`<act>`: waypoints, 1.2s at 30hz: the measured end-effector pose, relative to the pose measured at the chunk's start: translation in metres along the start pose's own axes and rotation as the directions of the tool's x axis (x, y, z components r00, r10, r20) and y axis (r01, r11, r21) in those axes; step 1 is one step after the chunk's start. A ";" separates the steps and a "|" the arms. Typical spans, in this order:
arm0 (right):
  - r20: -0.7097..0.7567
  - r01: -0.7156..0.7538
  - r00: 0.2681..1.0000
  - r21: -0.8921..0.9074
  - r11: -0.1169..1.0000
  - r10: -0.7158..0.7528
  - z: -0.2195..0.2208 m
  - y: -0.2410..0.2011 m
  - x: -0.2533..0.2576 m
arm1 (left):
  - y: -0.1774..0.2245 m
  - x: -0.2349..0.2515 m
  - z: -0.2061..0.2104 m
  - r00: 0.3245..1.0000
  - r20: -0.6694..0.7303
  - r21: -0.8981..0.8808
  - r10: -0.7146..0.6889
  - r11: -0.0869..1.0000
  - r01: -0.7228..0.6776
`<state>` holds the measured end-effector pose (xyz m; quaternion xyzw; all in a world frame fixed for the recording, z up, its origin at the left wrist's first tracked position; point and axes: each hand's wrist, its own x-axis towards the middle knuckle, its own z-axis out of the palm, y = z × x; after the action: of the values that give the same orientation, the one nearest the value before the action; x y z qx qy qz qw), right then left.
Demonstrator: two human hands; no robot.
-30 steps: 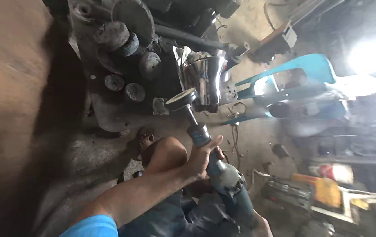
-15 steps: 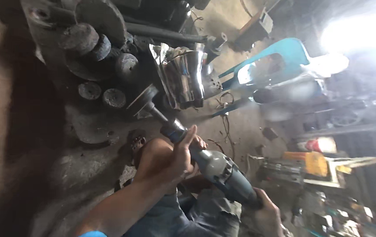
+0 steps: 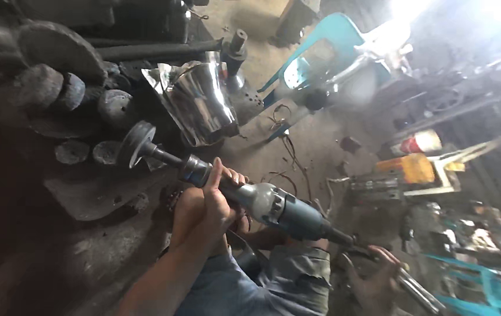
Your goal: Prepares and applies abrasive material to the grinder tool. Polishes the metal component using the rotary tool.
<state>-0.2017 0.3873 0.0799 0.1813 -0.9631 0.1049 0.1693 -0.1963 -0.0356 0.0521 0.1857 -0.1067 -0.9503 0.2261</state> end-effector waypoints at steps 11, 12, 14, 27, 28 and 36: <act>0.050 0.105 0.993 -0.033 0.994 -0.103 0.057 0.008 0.067 | -0.008 0.012 -0.003 0.967 0.177 -0.023 0.182 0.983 -0.181; 0.054 0.107 0.993 -0.034 0.994 -0.105 0.061 0.006 0.070 | -0.008 0.013 -0.002 0.963 0.182 -0.020 0.197 0.980 -0.197; 0.068 0.117 0.991 0.000 0.993 -0.117 0.073 0.005 0.076 | -0.008 0.013 0.002 0.953 0.204 -0.012 0.226 0.974 -0.228; 0.709 -0.283 0.650 0.560 0.778 -0.274 0.102 -0.041 0.075 | -0.010 0.032 0.049 0.967 0.253 0.327 0.011 0.940 -0.096; 0.678 -0.281 0.665 0.615 0.737 -0.313 0.109 -0.036 0.070 | -0.012 0.035 0.055 0.974 0.228 0.365 -0.011 0.928 -0.075; 0.530 -0.197 0.812 0.643 0.740 -0.244 0.094 -0.004 0.093 | -0.040 0.065 0.104 0.987 0.144 0.434 -0.064 0.901 -0.005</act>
<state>-0.3087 0.3295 0.0277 0.2655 -0.8602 0.3816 -0.2095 -0.3077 -0.0189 0.1154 0.1584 -0.3295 -0.9176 0.1558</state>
